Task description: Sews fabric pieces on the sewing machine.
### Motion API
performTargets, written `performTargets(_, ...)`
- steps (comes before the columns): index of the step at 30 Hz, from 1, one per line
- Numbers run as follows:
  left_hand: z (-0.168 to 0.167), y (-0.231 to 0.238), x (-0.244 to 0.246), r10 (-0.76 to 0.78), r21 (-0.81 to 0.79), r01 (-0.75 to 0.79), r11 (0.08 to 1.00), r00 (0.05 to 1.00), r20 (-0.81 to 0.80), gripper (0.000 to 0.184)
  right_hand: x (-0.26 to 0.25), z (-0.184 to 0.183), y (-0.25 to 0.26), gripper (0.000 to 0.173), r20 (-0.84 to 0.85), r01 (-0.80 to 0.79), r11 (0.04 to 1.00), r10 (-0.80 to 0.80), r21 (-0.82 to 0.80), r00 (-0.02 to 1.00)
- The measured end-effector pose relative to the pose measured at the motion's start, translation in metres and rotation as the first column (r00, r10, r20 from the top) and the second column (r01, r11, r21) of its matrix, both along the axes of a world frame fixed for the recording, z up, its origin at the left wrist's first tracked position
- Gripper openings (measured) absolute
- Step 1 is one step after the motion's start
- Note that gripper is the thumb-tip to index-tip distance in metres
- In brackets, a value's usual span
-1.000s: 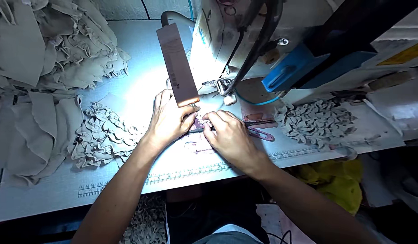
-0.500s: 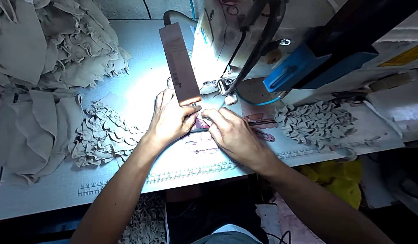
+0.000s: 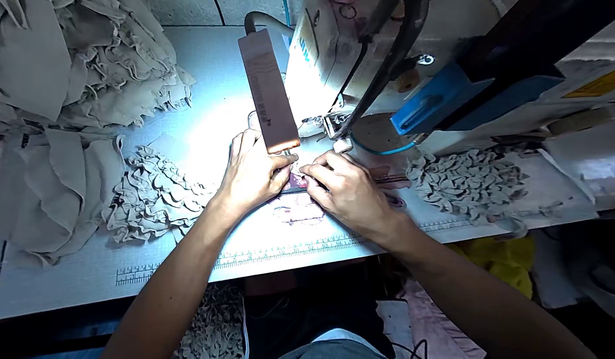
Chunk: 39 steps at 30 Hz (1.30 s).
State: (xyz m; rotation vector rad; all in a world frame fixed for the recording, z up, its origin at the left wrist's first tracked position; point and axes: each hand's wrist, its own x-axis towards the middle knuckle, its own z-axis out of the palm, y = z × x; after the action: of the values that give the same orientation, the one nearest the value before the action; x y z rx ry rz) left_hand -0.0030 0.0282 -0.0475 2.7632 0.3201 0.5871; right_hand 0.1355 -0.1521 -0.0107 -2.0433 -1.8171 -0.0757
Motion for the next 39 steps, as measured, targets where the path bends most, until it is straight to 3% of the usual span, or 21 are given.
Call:
performTargets(6, 0.001, -0.001, -0.001, -0.004, 0.013, 0.004, 1.0, 1.0, 0.009, 0.031, 0.003, 0.0, -0.001, 0.026, 0.014, -0.075, 0.993, 0.074, 0.095, 0.997)
performTargets(9, 0.001, -0.001, -0.001, -0.014, 0.035, 0.013, 0.999, 1.0, 0.016, 0.034, 0.001, 0.002, 0.002, 0.022, -0.102, 0.051, 0.997, -0.045, 0.051, 0.994)
performTargets(12, 0.004, -0.003, -0.001, -0.009, 0.063, 0.01, 0.998, 1.0, -0.005, 0.041, -0.002, 0.013, 0.005, 0.016, -0.327, 0.21, 0.974, -0.228, -0.089, 0.917)
performTargets(16, 0.002, -0.003, 0.001, -0.009, 0.086, 0.007, 0.996, 1.0, 0.027, 0.039, -0.003, 0.02, 0.008, 0.018, -0.476, 0.262, 0.949, -0.314, -0.174, 0.821)
performTargets(21, 0.001, -0.001, 0.0, -0.028, 0.086, 0.023, 0.996, 0.998, 0.049, 0.032, -0.015, 0.006, 0.001, 0.018, -0.219, 0.135, 0.99, -0.122, 0.046, 0.968)
performTargets(25, 0.0, 0.0, -0.001, -0.025, 0.054, 0.025, 0.998, 1.0, 0.009, 0.033, -0.028, -0.013, -0.006, 0.017, -0.076, 0.067, 0.997, -0.064, 0.041, 0.995)
performTargets(33, 0.001, 0.002, -0.003, 0.014, -0.072, -0.009, 0.997, 0.997, 0.07, 0.035, -0.035, -0.014, -0.001, 0.015, -0.097, 0.097, 0.994, -0.093, 0.042, 0.991)
performTargets(36, 0.006, 0.0, -0.005, 0.067, -0.173, -0.045, 0.984, 0.991, 0.118, 0.027, -0.037, -0.015, -0.002, 0.017, -0.084, 0.094, 0.995, -0.092, 0.022, 0.992)
performTargets(39, 0.003, 0.0, -0.006, 0.025, -0.114, -0.012, 0.993, 0.994, 0.11, 0.024, -0.037, -0.01, -0.006, 0.026, -0.033, 0.116, 0.993, -0.117, -0.029, 0.993)
